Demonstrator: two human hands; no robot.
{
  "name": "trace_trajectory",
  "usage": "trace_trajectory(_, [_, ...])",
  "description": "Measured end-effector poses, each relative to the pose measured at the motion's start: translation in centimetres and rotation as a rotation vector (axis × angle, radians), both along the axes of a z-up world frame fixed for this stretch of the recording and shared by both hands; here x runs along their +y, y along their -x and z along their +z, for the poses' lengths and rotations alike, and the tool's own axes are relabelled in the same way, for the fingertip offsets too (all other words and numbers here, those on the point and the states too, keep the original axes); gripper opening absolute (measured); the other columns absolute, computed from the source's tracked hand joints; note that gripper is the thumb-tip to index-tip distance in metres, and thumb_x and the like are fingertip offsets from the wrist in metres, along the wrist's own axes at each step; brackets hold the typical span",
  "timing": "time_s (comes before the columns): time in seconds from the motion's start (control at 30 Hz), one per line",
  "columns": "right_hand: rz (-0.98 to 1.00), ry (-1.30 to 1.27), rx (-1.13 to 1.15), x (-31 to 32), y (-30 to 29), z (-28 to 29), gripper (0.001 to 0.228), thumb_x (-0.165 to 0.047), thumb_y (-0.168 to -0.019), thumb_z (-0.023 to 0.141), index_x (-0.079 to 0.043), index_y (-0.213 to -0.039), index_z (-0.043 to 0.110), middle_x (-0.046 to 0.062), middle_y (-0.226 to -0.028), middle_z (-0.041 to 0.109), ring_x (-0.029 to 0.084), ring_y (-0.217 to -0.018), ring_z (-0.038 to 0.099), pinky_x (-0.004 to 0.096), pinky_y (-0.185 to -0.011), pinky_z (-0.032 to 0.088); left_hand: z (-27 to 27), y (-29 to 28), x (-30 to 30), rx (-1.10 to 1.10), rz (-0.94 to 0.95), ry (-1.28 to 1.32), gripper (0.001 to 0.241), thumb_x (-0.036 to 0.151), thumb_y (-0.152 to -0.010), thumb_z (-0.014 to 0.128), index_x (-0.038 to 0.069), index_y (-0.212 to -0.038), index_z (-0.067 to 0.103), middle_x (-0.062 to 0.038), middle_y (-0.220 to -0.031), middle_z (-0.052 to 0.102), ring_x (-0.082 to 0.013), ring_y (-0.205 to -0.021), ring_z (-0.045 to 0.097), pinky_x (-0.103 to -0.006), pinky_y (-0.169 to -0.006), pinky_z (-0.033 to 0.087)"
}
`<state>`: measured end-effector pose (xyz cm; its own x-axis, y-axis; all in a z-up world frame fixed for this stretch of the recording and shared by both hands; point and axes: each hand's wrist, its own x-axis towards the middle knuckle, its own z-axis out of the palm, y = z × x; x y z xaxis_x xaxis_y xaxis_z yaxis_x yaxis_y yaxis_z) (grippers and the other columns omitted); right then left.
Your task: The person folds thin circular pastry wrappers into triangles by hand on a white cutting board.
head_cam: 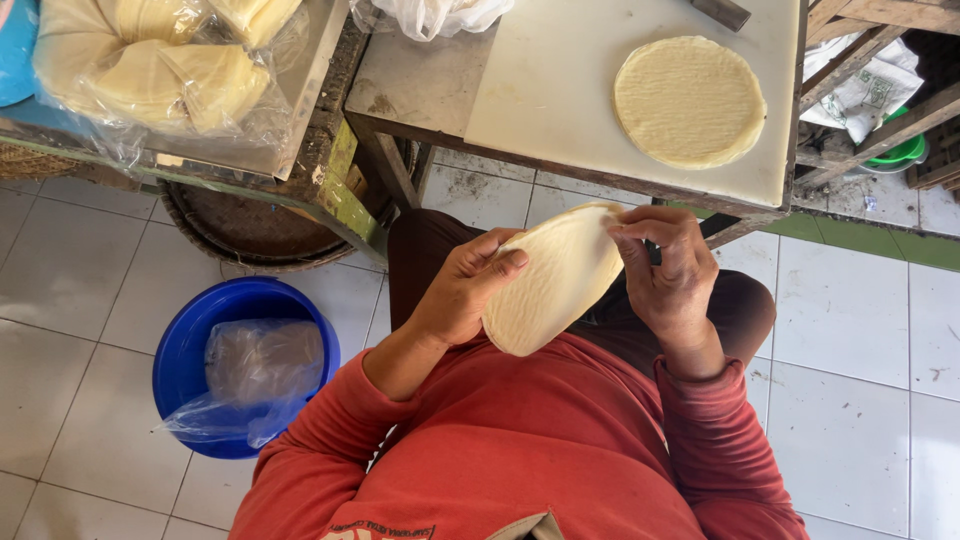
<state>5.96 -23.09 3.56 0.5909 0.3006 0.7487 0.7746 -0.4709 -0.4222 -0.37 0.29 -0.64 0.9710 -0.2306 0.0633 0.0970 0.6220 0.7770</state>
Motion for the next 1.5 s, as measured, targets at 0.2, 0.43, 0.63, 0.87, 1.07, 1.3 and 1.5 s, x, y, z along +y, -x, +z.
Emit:
trace_trajectory(0.2, [-0.006, 0.057, 0.038, 0.0, 0.2, 0.1, 0.029, -0.003, -0.099, 0.08, -0.002, -0.122, 0.063, 0.011, -0.109, 0.069, 0.023, -0.097, 0.069, 0.033, -0.082, 0.057, -0.3, 0.0, 0.0, -0.002, 0.028, 0.01, 0.03, 0.018, -0.108, 0.061, 0.001, -0.133, 0.064, -0.006, -0.111, 0.073, -0.0121, -0.102, 0.068, -0.0298, -0.088, 0.056])
trace_trajectory(0.43, [0.012, -0.003, 0.116, 0.7, -0.1, 0.7, 0.025, -0.004, -0.098, 0.079, -0.002, -0.121, 0.068, 0.013, -0.113, 0.066, 0.023, -0.098, 0.067, 0.032, -0.083, 0.056, -0.6, 0.2, 0.3, -0.022, 0.037, -0.098, 0.03, 0.019, -0.109, 0.06, 0.0, -0.133, 0.064, -0.006, -0.11, 0.072, -0.0113, -0.101, 0.067, -0.0285, -0.088, 0.056])
trace_trajectory(0.63, [0.051, -0.03, 0.12, 1.1, -0.6, 0.3, 0.018, -0.003, -0.099, 0.08, -0.003, -0.111, 0.067, 0.011, -0.111, 0.066, 0.02, -0.094, 0.067, 0.03, -0.08, 0.056, -0.7, 0.3, 0.6, -0.027, 0.032, -0.091, 0.031, 0.019, -0.108, 0.059, 0.001, -0.133, 0.064, -0.007, -0.111, 0.073, -0.0126, -0.102, 0.069, -0.0297, -0.087, 0.057])
trace_trajectory(0.87, [0.135, -0.081, 0.212, 0.8, 0.1, -0.3, 0.016, 0.004, -0.105, 0.068, -0.001, -0.113, 0.056, 0.014, -0.121, 0.068, 0.013, -0.094, 0.073, 0.026, -0.078, 0.06, -1.7, 0.4, 0.1, 0.011, 0.058, 0.082, 0.026, 0.016, -0.109, 0.06, 0.0, -0.13, 0.063, -0.008, -0.114, 0.071, -0.0125, -0.103, 0.067, -0.0295, -0.089, 0.057])
trace_trajectory(1.07, [0.083, -0.022, 0.058, 1.4, 0.5, -0.3, 0.019, 0.005, -0.103, 0.07, -0.002, -0.114, 0.056, 0.014, -0.118, 0.07, 0.025, -0.103, 0.074, 0.033, -0.084, 0.06, -1.9, 0.9, -1.2, 0.022, 0.071, 0.152, 0.034, 0.018, -0.11, 0.063, -0.004, -0.135, 0.054, -0.01, -0.118, 0.067, -0.0146, -0.105, 0.067, -0.0313, -0.091, 0.057])
trace_trajectory(1.3, [0.233, 0.127, -0.012, 3.0, 1.0, 0.4, 0.024, 0.005, -0.095, 0.075, -0.002, -0.11, 0.058, 0.014, -0.111, 0.071, 0.027, -0.096, 0.074, 0.035, -0.078, 0.06, 0.6, 0.7, -1.7, 0.21, -0.047, 0.257, 0.056, 0.044, -0.1, 0.049, -0.001, -0.132, 0.048, -0.013, -0.127, 0.059, -0.0196, -0.105, 0.072, -0.0387, -0.085, 0.064])
trace_trajectory(1.5, [0.449, 0.284, -0.174, 3.5, 0.9, 1.2, 0.034, -0.001, -0.082, 0.081, -0.001, -0.109, 0.061, 0.017, -0.109, 0.068, 0.034, -0.098, 0.072, 0.04, -0.085, 0.062, -0.5, -0.9, -1.9, 0.225, -0.043, 0.094, 0.039, 0.032, -0.112, 0.053, -0.004, -0.126, 0.055, -0.017, -0.11, 0.063, -0.02, -0.092, 0.07, -0.0355, -0.081, 0.064])
